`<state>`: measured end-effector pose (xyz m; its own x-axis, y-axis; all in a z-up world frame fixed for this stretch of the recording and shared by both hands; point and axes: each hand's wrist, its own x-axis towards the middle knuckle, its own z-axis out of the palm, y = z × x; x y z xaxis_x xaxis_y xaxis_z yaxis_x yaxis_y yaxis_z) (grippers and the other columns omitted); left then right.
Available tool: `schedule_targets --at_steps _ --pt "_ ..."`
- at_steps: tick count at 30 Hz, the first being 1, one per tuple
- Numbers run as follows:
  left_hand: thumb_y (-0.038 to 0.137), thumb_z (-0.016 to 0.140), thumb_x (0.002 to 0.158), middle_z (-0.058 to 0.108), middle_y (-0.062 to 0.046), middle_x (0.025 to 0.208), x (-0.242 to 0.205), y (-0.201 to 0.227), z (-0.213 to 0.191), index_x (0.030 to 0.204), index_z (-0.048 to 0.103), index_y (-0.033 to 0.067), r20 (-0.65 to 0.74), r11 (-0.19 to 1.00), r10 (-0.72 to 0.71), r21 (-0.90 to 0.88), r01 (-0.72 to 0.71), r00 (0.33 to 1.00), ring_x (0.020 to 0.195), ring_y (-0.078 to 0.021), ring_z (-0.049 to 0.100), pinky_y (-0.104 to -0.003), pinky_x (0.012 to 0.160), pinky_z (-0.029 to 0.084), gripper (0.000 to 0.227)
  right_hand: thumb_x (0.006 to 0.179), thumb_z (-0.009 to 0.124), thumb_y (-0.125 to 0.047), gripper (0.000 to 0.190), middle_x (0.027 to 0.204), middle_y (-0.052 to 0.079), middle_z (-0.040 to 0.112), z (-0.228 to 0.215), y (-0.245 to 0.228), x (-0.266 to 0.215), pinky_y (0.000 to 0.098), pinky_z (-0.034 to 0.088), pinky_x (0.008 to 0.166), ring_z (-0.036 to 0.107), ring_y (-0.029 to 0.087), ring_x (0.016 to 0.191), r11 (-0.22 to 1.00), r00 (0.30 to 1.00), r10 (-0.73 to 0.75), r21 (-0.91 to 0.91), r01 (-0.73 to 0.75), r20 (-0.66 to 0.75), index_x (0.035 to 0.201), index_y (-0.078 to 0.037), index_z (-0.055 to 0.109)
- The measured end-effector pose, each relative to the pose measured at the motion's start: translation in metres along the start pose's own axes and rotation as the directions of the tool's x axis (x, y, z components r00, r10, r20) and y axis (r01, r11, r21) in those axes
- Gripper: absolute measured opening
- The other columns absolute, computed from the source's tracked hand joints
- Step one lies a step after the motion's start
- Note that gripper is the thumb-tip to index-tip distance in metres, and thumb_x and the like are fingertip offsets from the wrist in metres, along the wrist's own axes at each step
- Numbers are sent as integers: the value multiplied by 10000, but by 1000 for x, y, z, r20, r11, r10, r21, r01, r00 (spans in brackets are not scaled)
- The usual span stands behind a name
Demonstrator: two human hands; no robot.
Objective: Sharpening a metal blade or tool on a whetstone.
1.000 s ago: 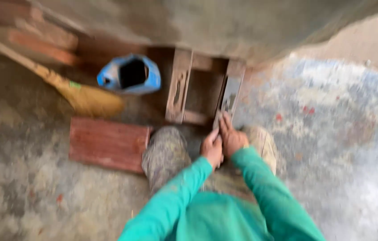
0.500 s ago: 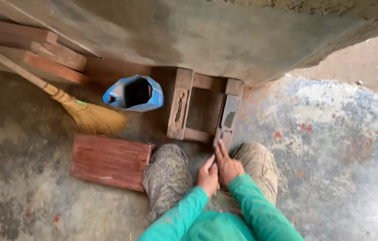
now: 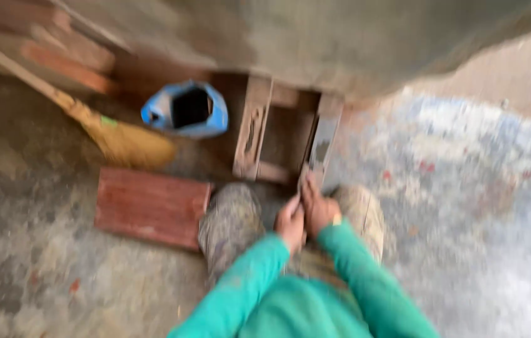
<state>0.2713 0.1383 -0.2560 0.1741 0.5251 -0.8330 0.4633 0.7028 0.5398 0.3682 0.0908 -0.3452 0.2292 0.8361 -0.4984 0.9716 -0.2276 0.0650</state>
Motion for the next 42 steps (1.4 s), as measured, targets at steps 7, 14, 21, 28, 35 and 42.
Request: schedule_targets --at_steps 7,14,21,28,35,42 --pt "256 506 1026 772 -188 944 27 -7 10 1432 621 261 9 994 105 -10 -105 994 383 -275 612 -308 253 479 422 921 550 -252 852 1745 51 80 1 18 12 484 645 783 776 392 923 971 1000 13 237 -14 8 1668 -199 144" --pt "289 518 1024 736 -159 1104 44 -11 13 1431 630 280 -11 997 44 63 -43 999 571 -260 692 -327 518 576 422 935 547 -263 836 1740 72 91 1 23 27 502 636 803 764 414 950 942 993 -48 336 10 107 1659 -189 136" --pt "324 531 1022 758 -125 1142 43 -69 4 1429 637 302 5 1000 12 18 -12 1000 485 -215 667 -285 425 591 421 917 545 -241 836 1732 48 134 -9 -3 -13 421 645 748 789 318 895 985 992 -39 174 18 118 1659 -197 161" --pt "317 501 1031 735 -158 1231 64 -54 12 1454 616 271 23 998 45 -44 -44 999 639 -273 727 -296 430 576 440 901 562 -224 851 1726 68 158 6 9 17 417 653 737 792 297 881 998 1000 -11 57 11 5 1658 -201 172" --pt "247 511 1022 625 -201 1015 -13 18 -4 1447 607 216 28 996 91 -23 -90 995 849 -308 560 -373 691 449 437 927 541 -302 839 1734 43 106 22 9 2 454 644 764 776 362 902 975 999 -25 220 19 25 1662 -212 148" --pt "279 511 1042 724 -208 731 61 -15 16 1448 599 298 29 999 3 -51 -1 1000 368 -233 602 -264 224 462 416 955 521 -325 814 1749 27 31 -3 27 34 517 640 824 755 439 958 940 993 -25 342 -15 111 1660 -177 143"
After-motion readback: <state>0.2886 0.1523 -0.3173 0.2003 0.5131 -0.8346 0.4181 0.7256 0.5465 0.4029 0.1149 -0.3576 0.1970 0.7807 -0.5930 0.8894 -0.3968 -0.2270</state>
